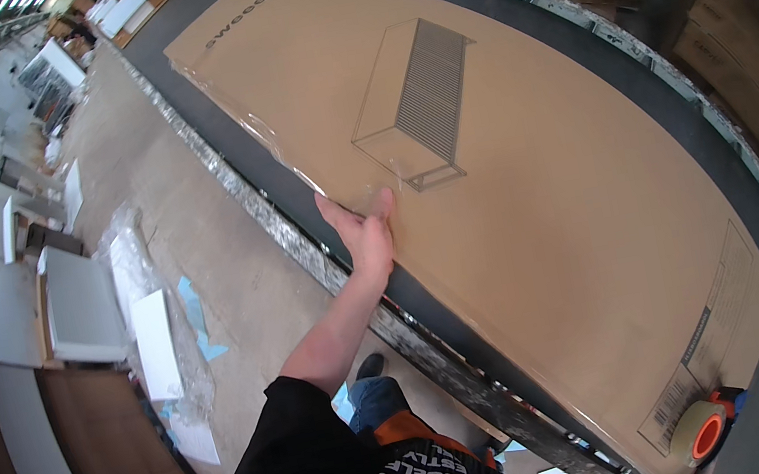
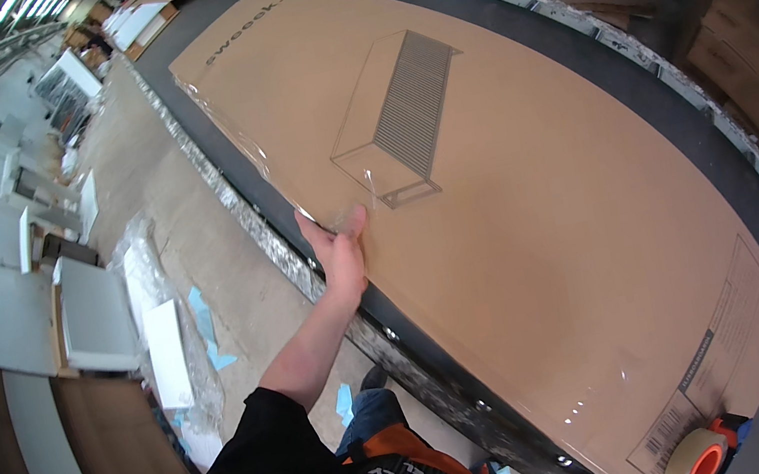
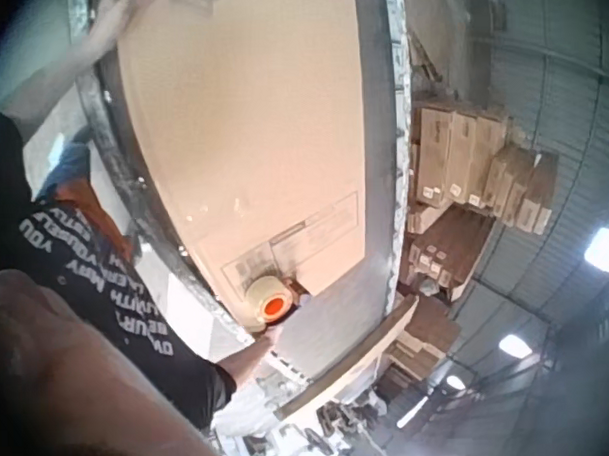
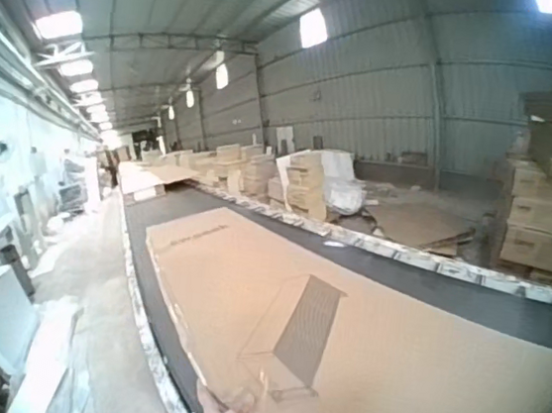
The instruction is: The person tapes a cardboard box along its long seams using a tape dispenser, then picks up a large white board, places it into another open box on the conveyor, and folds the box closed before taping it.
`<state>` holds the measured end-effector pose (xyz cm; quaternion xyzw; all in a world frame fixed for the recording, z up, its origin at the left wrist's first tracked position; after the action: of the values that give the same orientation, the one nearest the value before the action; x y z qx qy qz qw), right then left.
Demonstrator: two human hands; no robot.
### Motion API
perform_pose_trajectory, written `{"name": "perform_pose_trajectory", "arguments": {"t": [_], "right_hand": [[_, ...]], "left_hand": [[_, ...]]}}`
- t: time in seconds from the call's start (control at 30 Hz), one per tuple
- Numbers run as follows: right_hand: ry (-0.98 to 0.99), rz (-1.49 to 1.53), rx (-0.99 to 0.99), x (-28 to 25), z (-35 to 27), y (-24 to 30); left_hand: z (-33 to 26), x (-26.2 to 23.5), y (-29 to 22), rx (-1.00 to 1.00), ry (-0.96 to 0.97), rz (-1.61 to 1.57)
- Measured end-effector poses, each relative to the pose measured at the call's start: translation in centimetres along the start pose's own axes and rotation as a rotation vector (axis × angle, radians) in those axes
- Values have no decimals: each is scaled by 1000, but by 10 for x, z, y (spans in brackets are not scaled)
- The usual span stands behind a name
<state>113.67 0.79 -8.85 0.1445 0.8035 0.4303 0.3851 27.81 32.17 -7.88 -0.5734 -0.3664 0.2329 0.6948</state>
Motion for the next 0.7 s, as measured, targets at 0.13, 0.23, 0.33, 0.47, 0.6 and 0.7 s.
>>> {"name": "perform_pose_trajectory", "arguments": {"t": [0.13,0.23,0.33,0.47,0.6,0.7], "right_hand": [[-18,102,-6,81,-144,5],[60,188,10,172,-214,6],[-80,142,76,244,-272,13],[-156,643,-20,329,-332,31],[-227,366,-66,312,-299,43],[-404,262,-393,263,-224,84]], "left_hand": [[126,42,20,186,145,102],[247,55,43,69,190,145],[231,90,42,45,237,366],[103,66,32,10,491,149],[9,15,-12,125,608,495],[-50,8,-1,7,540,589]]}}
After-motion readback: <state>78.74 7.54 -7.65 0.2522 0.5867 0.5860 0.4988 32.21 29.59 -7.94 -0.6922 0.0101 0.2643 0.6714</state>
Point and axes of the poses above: each hand's wrist, its own z-axis towards the middle knuckle, its own x-axis out of the palm, y = z × x, the point moved 9 cm from there along z, towards the middle knuckle, and after that the axes turned 6 degrees about -y, right-handed, at the moved point
